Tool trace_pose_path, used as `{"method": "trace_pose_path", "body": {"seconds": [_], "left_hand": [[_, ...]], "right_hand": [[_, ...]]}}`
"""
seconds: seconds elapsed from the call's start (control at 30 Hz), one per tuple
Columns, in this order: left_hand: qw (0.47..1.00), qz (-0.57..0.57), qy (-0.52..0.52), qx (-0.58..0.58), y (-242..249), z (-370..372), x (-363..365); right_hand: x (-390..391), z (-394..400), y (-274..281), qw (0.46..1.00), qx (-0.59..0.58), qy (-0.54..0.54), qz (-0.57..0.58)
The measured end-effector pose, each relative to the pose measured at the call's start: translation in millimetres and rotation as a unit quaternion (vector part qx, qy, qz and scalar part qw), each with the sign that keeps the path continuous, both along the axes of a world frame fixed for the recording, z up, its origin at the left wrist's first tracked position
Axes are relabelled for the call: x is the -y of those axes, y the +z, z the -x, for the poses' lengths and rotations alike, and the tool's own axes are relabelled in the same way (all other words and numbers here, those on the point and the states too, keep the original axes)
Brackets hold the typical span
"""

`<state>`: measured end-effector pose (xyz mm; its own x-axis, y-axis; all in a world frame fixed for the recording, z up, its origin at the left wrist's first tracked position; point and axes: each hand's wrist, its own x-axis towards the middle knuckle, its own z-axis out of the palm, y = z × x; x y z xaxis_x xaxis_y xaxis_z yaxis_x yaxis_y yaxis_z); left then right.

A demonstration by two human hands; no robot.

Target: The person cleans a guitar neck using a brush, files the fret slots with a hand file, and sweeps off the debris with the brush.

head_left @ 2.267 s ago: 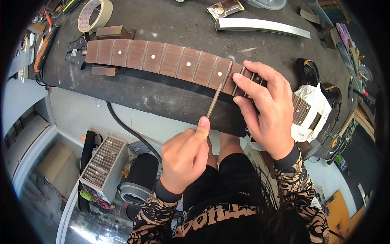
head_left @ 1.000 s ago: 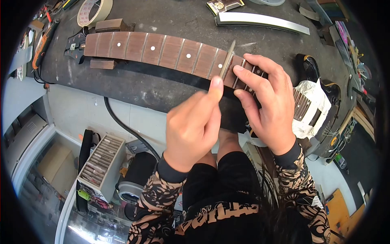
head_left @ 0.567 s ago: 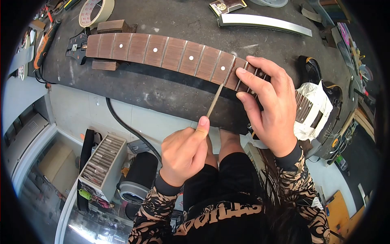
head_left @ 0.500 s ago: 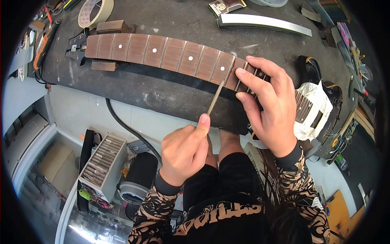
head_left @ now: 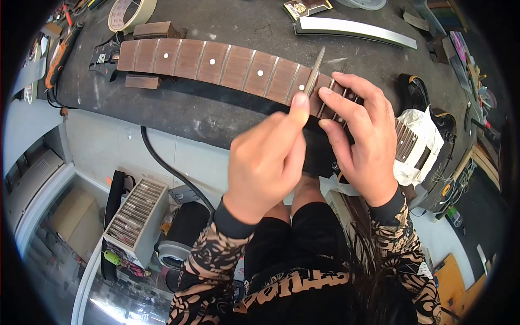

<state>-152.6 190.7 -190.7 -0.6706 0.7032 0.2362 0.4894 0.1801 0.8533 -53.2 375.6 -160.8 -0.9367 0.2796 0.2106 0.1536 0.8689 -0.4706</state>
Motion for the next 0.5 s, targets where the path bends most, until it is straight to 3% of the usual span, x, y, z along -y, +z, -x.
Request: {"method": "trace_pose_path", "body": {"seconds": [0.2,0.4,0.5], "left_hand": [[0.998,0.046,0.002,0.031,11,-23,45],[1.0,-0.008,0.0,0.009,-2,2,-2],[0.999,0.03,-0.003,-0.011,0,-22,46]], "right_hand": [[-1,1,3,1.0,0.006,0.001,0.004],[0,0,1,1.0,0.002,0.003,-0.005],[0,1,3,1.0,0.006,0.002,-0.004]]}}
